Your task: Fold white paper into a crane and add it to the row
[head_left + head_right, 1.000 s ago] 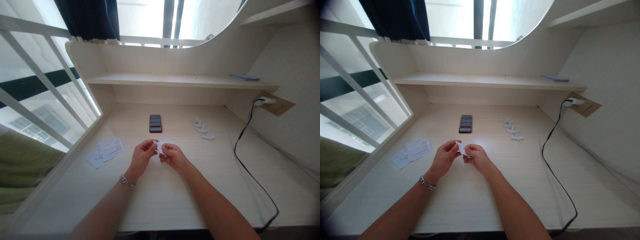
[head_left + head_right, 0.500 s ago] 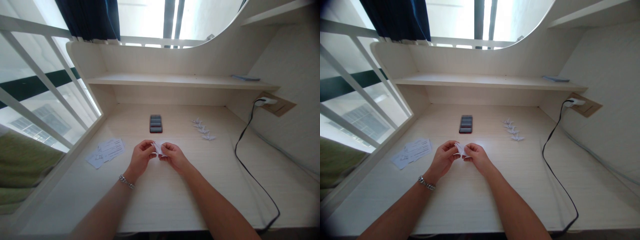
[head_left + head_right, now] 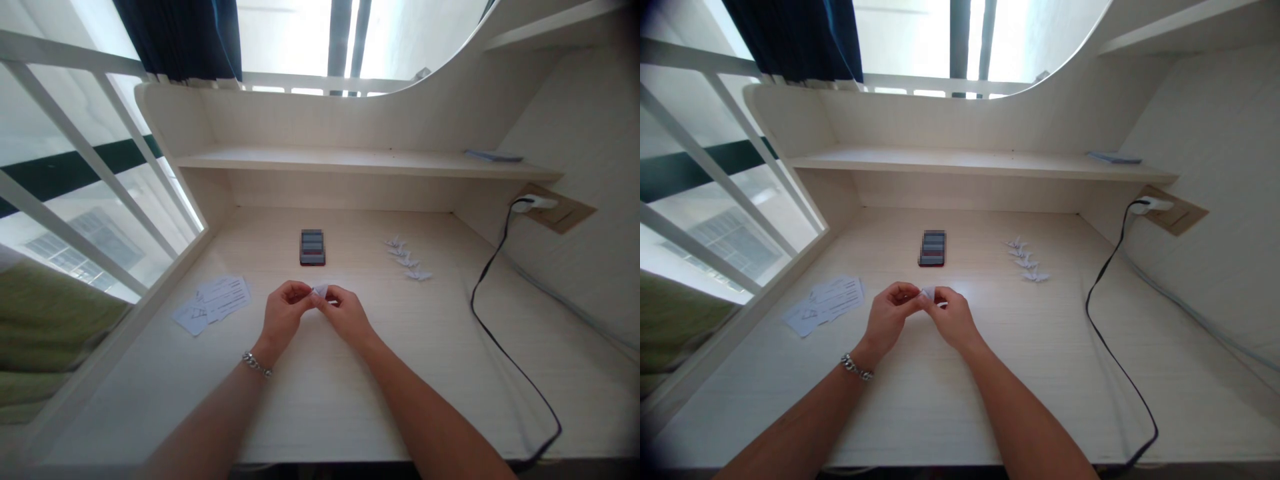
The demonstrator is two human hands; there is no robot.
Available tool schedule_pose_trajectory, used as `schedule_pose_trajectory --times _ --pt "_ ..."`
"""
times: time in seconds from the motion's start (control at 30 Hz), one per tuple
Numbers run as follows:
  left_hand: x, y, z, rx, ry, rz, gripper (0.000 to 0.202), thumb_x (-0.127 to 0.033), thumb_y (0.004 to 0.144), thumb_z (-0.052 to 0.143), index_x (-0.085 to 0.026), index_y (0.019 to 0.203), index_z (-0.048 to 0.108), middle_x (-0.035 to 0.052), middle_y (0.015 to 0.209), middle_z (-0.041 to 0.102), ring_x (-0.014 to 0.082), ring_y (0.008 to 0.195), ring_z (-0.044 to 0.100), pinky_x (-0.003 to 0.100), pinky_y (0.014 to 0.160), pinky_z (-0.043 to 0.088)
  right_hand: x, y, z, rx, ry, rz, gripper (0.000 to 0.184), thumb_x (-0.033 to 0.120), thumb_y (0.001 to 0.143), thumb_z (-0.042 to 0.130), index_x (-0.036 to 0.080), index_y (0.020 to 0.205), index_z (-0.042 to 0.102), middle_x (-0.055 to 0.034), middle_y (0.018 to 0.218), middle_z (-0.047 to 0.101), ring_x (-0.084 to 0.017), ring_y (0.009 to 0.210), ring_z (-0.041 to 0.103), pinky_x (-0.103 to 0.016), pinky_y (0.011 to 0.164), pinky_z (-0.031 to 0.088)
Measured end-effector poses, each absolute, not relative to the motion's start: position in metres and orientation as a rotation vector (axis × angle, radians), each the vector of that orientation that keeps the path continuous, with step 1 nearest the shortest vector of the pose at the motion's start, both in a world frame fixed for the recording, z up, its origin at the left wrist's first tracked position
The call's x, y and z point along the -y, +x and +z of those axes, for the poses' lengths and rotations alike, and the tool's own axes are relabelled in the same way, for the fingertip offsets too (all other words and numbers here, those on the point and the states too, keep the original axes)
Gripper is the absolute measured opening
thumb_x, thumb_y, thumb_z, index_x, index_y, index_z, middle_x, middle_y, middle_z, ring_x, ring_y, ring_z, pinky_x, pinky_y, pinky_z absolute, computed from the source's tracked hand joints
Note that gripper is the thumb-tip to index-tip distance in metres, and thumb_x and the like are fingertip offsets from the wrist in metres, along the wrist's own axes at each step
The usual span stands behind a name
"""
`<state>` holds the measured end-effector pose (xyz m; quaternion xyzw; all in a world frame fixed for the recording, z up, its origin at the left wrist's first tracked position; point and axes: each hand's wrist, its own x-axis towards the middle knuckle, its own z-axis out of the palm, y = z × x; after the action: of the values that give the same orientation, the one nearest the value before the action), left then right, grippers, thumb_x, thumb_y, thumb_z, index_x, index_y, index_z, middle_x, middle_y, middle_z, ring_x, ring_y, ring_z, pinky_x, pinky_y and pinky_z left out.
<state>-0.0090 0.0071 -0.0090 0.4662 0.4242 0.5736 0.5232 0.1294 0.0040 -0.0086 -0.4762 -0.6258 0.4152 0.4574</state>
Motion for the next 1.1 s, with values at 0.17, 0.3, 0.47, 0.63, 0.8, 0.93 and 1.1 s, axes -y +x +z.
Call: schedule_pose_trajectory --times 0.17,0.3,0.47,0.63,0.8,0.93,1.1 --pt "-0.008 -0.006 -0.011 -1.032 1.122 1.326 0.025 -0.021 0.06 0.073 -0.013 0.078 0.058 0.0017 0.068 0.064 0.0119 0.062 0.059 0.025 0.059 0.049 -0.009 0.135 -0.017 1.468 -1.298 0.877 0.037 0.046 0.079 0.052 0.014 0.062 0.06 0.0004 0.055 0.055 -0.012 0.054 0.048 -0.023 0.051 0.035" --pt "-0.009 -0.006 -0.012 -1.13 1.144 1.29 0.028 -0.025 0.06 0.073 -0.013 0.081 0.057 0.0015 0.064 0.064 0.0107 0.056 0.057 0.021 0.052 0.044 -0.012 0.135 -0.022 1.383 -1.306 0.921 0.037 0.047 0.078 0.052 0.014 0.062 0.059 -0.001 0.058 0.057 -0.012 0.055 0.049 -0.023 0.052 0.036" --pt "-0.012 -0.007 -0.015 -1.263 1.148 1.226 0.031 -0.03 0.06 0.072 -0.013 0.083 0.059 0.002 0.061 0.064 0.0097 0.052 0.053 0.02 0.047 0.04 -0.012 0.129 -0.026 1.281 -1.299 1.021 0.037 0.048 0.076 0.053 0.015 0.059 0.054 -0.0004 0.054 0.056 -0.012 0.051 0.049 -0.024 0.05 0.036" --pt "-0.012 -0.009 -0.017 -1.286 1.26 1.128 0.031 -0.033 0.062 0.069 -0.013 0.086 0.065 0.001 0.059 0.061 0.0088 0.048 0.048 0.02 0.045 0.036 -0.011 0.129 -0.024 1.3 -1.263 1.084 0.033 0.045 0.076 0.054 0.016 0.062 0.055 0.0008 0.054 0.054 -0.012 0.051 0.048 -0.024 0.051 0.037" --pt "-0.013 -0.012 -0.018 -1.281 1.362 1.062 0.025 -0.037 0.063 0.067 -0.013 0.071 0.066 0.0035 0.063 0.063 0.0122 0.055 0.052 0.022 0.047 0.038 -0.013 0.134 -0.021 1.352 -1.275 1.079 0.032 0.044 0.076 0.054 0.016 0.061 0.054 0.0004 0.054 0.055 -0.012 0.051 0.05 -0.024 0.053 0.039" --pt "-0.012 -0.012 -0.017 -1.201 1.37 1.02 0.026 -0.039 0.067 0.063 -0.013 0.068 0.064 0.0038 0.061 0.063 0.0111 0.052 0.051 0.022 0.049 0.039 -0.015 0.136 -0.021 1.314 -1.249 1.088 0.03 0.044 0.074 0.057 0.015 0.065 0.057 0.0005 0.054 0.055 -0.012 0.051 0.049 -0.025 0.053 0.041" --pt "-0.011 -0.01 -0.015 -1.159 1.322 1.007 0.026 -0.038 0.069 0.062 -0.012 0.07 0.063 0.0061 0.064 0.065 0.0111 0.052 0.052 0.023 0.05 0.04 -0.013 0.133 -0.016 1.08 -1.106 1.297 0.033 0.045 0.066 0.065 0.016 0.08 0.06 0.0011 0.062 0.057 -0.01 0.053 0.051 -0.024 0.053 0.044"
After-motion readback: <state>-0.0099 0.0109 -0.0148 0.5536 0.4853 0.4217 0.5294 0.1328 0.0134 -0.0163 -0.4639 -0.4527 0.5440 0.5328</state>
